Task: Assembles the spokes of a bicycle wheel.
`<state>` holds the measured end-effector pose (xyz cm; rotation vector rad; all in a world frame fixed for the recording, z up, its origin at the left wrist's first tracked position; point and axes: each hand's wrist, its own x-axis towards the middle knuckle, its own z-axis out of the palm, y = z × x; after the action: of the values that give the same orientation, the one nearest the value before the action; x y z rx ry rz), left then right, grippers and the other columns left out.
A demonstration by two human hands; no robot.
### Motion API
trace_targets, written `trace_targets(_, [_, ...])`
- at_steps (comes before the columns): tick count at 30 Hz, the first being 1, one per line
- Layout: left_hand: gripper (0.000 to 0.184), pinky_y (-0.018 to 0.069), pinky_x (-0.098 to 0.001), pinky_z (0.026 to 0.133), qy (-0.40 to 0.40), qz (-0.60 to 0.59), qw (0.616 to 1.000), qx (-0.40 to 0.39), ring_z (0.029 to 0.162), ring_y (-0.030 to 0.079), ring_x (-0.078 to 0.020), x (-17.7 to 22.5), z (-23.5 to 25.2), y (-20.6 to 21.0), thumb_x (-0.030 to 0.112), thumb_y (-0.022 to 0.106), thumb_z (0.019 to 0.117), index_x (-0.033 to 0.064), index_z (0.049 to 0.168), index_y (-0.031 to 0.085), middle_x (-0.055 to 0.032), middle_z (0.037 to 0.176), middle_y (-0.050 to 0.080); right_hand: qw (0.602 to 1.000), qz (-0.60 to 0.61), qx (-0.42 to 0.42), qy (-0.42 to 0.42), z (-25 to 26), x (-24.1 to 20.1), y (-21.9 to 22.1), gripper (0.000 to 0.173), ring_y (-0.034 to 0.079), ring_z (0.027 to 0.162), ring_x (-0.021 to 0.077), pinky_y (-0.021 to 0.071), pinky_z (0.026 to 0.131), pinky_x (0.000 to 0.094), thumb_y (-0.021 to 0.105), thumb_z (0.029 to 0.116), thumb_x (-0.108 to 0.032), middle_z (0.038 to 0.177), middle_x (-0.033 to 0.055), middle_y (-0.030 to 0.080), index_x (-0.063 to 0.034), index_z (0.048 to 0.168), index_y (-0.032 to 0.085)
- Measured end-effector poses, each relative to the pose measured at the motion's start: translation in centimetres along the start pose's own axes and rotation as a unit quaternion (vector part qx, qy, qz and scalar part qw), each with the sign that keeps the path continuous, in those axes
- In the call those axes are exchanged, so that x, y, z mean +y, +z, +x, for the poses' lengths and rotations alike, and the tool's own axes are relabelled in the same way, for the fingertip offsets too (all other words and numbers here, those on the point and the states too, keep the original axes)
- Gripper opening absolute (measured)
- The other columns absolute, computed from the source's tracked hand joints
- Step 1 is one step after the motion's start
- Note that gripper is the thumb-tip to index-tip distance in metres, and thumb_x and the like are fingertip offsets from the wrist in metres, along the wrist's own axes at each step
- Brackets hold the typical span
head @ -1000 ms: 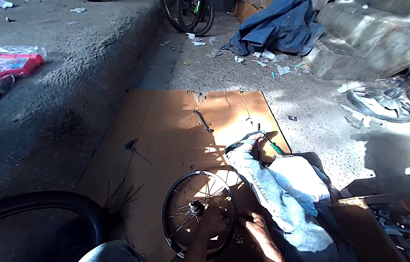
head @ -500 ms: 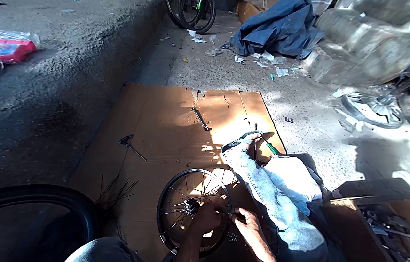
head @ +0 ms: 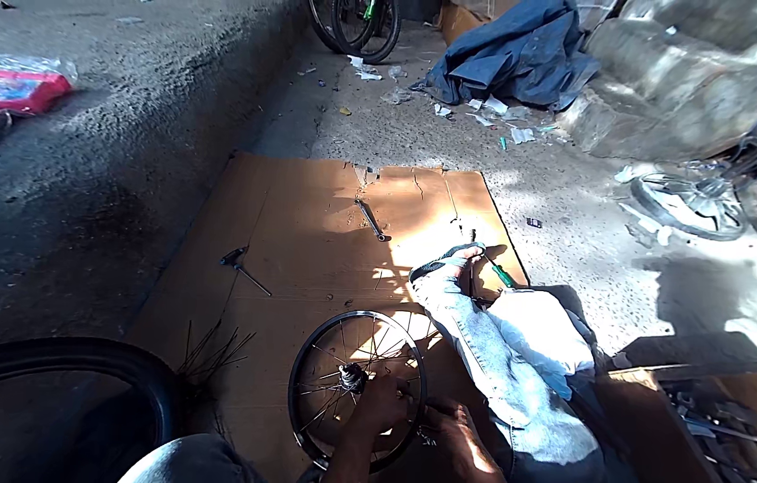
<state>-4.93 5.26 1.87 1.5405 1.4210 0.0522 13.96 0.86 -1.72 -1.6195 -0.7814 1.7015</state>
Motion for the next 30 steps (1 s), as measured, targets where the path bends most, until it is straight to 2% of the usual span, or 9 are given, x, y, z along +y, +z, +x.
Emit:
trace_targets(4, [0.032,0.0465,-0.0543,0.108,0.006,0.044,0.999,0.006,0.123,0.064,-0.0276,0.3,-0.1,-0.1,0.031,0.057,0.1007,0.0146,0.12,0.075,-0.0091,0.126,0.071,0.998,-0.047,0.002,-0.031,-0.6,-0.3,0.0,0.014,0.074,0.079,0.026,0.0645,0.071,0.0419,0.071,0.0933,-0.006,0.093,0.0154,0.074,0.0014,0.105,0.071])
trace_targets(8, [0.031,0.0427,-0.0574,0.111,0.023,0.081,0.996,-0.003,0.129,0.061,-0.0279,0.2,-0.2,0.1,0.03,0.057,0.0993,0.0117,0.115,0.076,-0.0081,0.134,0.069,0.998,-0.016,0.024,-0.051,-1.1,-1.2,0.7,0.015,0.074,0.08,0.026,0.0648,0.072,0.0415,0.072,0.0941,-0.007,0.093,0.0165,0.074,0.003,0.106,0.071])
trace_targets(14, [0.035,0.0433,-0.0572,0.11,0.035,0.057,0.998,0.014,0.123,0.063,-0.0315,0.3,-0.1,0.0,0.032,0.053,0.1024,0.0102,0.122,0.072,-0.0141,0.124,0.071,0.977,-0.141,0.047,-0.149,-0.6,-1.1,1.0,0.013,0.072,0.082,0.0147,0.0619,0.075,0.0328,0.069,0.0947,-0.012,0.092,0.0075,0.074,-0.0033,0.105,0.072])
trace_targets(21, [0.032,0.0439,-0.0579,0.109,0.047,0.031,0.998,0.011,0.124,0.064,-0.0269,0.3,-0.1,-0.2,0.033,0.056,0.1017,0.0163,0.121,0.074,-0.0076,0.126,0.072,0.975,-0.166,0.065,-0.129,-0.7,-1.0,1.4,0.014,0.074,0.082,0.0165,0.0646,0.073,0.0353,0.07,0.095,-0.01,0.095,0.0096,0.074,-0.0023,0.107,0.071])
trace_targets(24, [0.031,0.0443,-0.0584,0.107,0.05,0.024,0.998,0.007,0.12,0.065,-0.0247,0.1,0.1,0.0,0.033,0.056,0.1016,0.0163,0.121,0.074,-0.0057,0.122,0.073,0.968,-0.194,0.076,-0.142,-0.6,-1.0,1.4,0.014,0.073,0.082,0.0161,0.0637,0.075,0.0359,0.071,0.0937,-0.01,0.094,0.0094,0.074,-0.002,0.105,0.072])
trace_targets(30, [0.03,0.0471,-0.0586,0.103,0.043,0.017,0.999,-0.003,0.115,0.067,-0.0257,0.0,0.0,0.0,0.032,0.057,0.1013,0.0162,0.119,0.074,-0.0074,0.118,0.074,0.97,-0.188,0.07,-0.136,-0.6,-0.8,1.4,0.014,0.074,0.08,0.018,0.0653,0.072,0.0377,0.069,0.0956,-0.01,0.094,0.0103,0.074,-0.0016,0.107,0.071])
